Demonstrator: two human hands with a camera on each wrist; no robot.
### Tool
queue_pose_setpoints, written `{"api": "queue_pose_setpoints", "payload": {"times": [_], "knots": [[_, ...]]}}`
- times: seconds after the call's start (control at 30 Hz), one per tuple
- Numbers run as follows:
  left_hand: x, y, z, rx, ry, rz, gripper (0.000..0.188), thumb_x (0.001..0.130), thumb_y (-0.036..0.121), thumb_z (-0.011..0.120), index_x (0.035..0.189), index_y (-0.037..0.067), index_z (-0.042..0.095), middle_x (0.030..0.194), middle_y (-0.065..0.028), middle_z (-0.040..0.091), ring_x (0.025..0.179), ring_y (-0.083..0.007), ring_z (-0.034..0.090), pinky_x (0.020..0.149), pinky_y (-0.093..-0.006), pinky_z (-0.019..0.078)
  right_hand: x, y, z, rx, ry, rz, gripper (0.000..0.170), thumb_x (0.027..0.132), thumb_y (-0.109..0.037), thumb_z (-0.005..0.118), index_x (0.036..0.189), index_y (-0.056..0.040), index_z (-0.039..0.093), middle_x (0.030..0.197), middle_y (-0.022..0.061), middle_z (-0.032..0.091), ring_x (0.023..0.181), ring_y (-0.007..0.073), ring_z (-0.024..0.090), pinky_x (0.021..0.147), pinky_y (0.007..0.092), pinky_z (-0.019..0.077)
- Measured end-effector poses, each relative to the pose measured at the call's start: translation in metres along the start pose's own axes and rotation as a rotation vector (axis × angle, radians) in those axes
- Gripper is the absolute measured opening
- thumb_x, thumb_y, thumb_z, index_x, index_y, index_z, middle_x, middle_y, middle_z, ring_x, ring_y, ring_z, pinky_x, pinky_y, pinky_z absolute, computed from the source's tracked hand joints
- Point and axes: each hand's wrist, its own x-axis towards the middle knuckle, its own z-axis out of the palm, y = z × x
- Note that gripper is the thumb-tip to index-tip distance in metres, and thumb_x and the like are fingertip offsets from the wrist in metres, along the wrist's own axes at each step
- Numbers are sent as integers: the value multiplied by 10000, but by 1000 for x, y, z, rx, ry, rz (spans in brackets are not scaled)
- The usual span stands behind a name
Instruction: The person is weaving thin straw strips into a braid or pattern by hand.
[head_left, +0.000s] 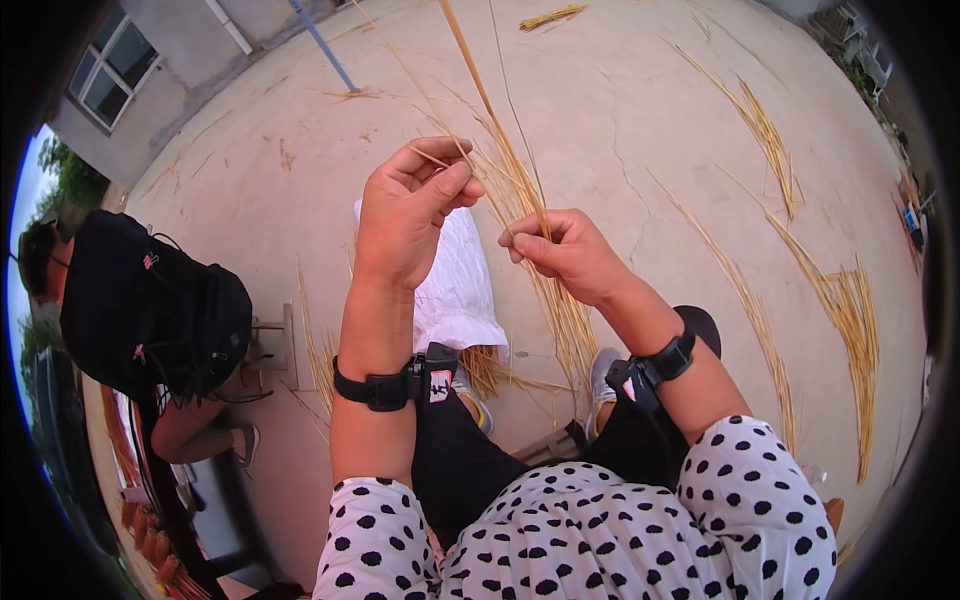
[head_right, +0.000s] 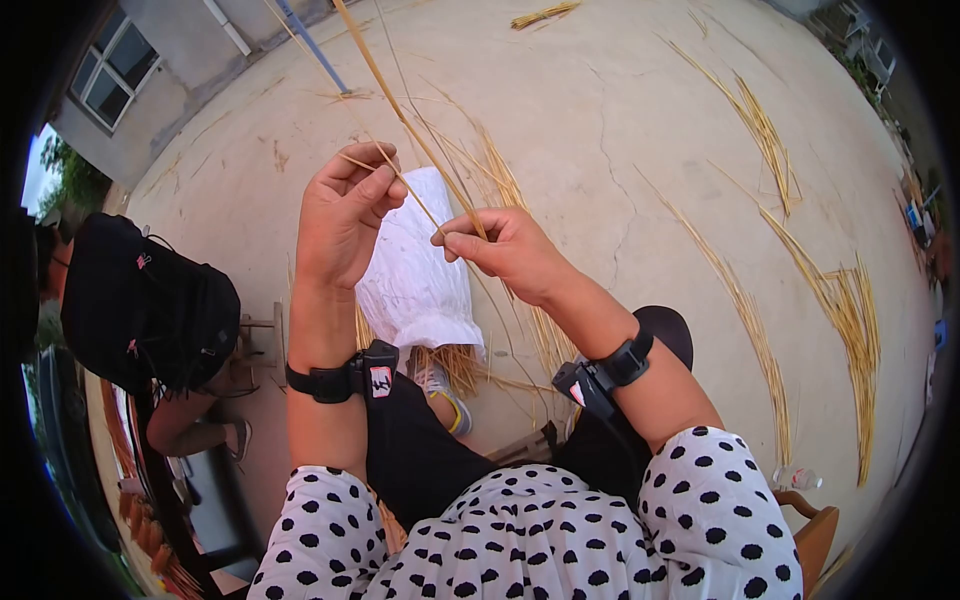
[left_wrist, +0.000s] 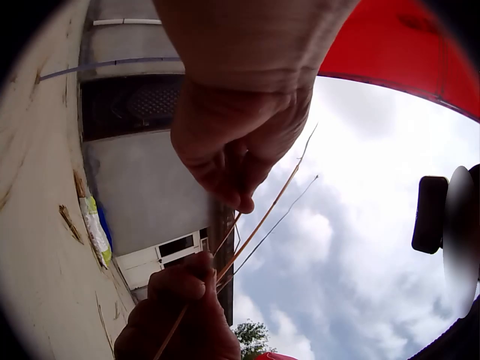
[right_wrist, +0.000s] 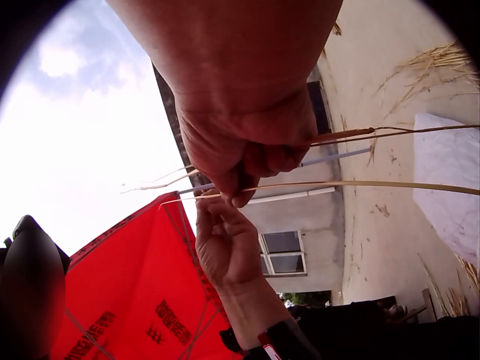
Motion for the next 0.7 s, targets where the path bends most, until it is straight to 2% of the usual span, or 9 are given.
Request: {"api": "queue_pose_setpoints", "payload": {"times": [0.13, 0.17, 0.23, 0.27, 0.33, 0.43, 0.57, 0.63, 0.7], "knots": [[-5, 7, 9, 285, 35, 58, 152, 816, 37, 612, 942, -47, 609, 838, -75, 614, 666, -107, 575, 612, -215, 463, 1, -1, 0, -3, 8, -5, 186, 836, -155, 607, 941, -7, 648, 734, -7, 594, 547, 9, 388, 483, 169, 291], [-5, 7, 10, 284, 32, 52, 152, 816, 37, 612, 942, -47, 609, 838, -75, 614, 666, -107, 575, 612, -215, 463, 0, -1, 0, 0, 13, -1, 186, 836, -155, 607, 941, -7, 648, 734, -7, 594, 547, 9, 388, 483, 169, 291], [-4, 6, 8, 494, -6, 167, 127, 808, 18, 600, 921, -38, 621, 766, -39, 598, 644, -90, 548, 580, -207, 432, 1, -2, 1, -21, 23, -13, 187, 841, -155, 600, 937, -2, 646, 732, -3, 594, 553, 12, 393, 487, 168, 296], [-3, 4, 6, 490, -8, 161, 127, 808, 18, 600, 921, -38, 621, 766, -39, 598, 644, -90, 548, 580, -207, 432, 1, -2, 2, -20, 28, -8, 187, 841, -155, 600, 937, -2, 646, 732, -3, 594, 553, 12, 393, 487, 168, 296], [0, -1, 1, 699, 5, 314, 81, 807, 20, 573, 868, -21, 609, 700, -15, 571, 616, -79, 525, 558, -205, 415, 1, -1, 2, 6, 21, -22, 188, 842, -158, 601, 934, -1, 646, 728, 1, 594, 558, 14, 395, 491, 170, 298], [-2, -5, 4, 685, -15, 212, 56, 810, 45, 554, 803, -5, 580, 682, -15, 559, 602, -66, 515, 546, -199, 403, 3, 2, 0, 5, 22, -34, 182, 846, -153, 602, 936, 0, 642, 719, 8, 583, 488, 21, 386, 433, 162, 289], [-3, -4, 6, 628, -6, 141, 82, 777, 46, 573, 758, -33, 562, 715, -26, 566, 570, -51, 466, 509, -209, 381, 1, 3, 2, -16, 47, -50, 188, 839, -162, 612, 935, -6, 650, 721, -3, 591, 528, 11, 381, 466, 166, 286], [-3, -3, 3, 664, -59, 13, 107, 778, 58, 578, 844, -26, 572, 758, -40, 580, 612, -68, 500, 542, -219, 407, 1, 1, 0, 1, 66, -58, 181, 837, -155, 614, 938, -10, 652, 716, -7, 589, 503, 7, 362, 444, 164, 271], [-2, -5, 4, 666, -14, 60, 140, 796, 79, 577, 900, -14, 574, 791, -46, 583, 627, -76, 519, 567, -215, 417, 4, 4, -2, 28, 83, -71, 180, 837, -152, 614, 941, -9, 651, 718, -6, 589, 498, 7, 358, 439, 163, 267]]}}
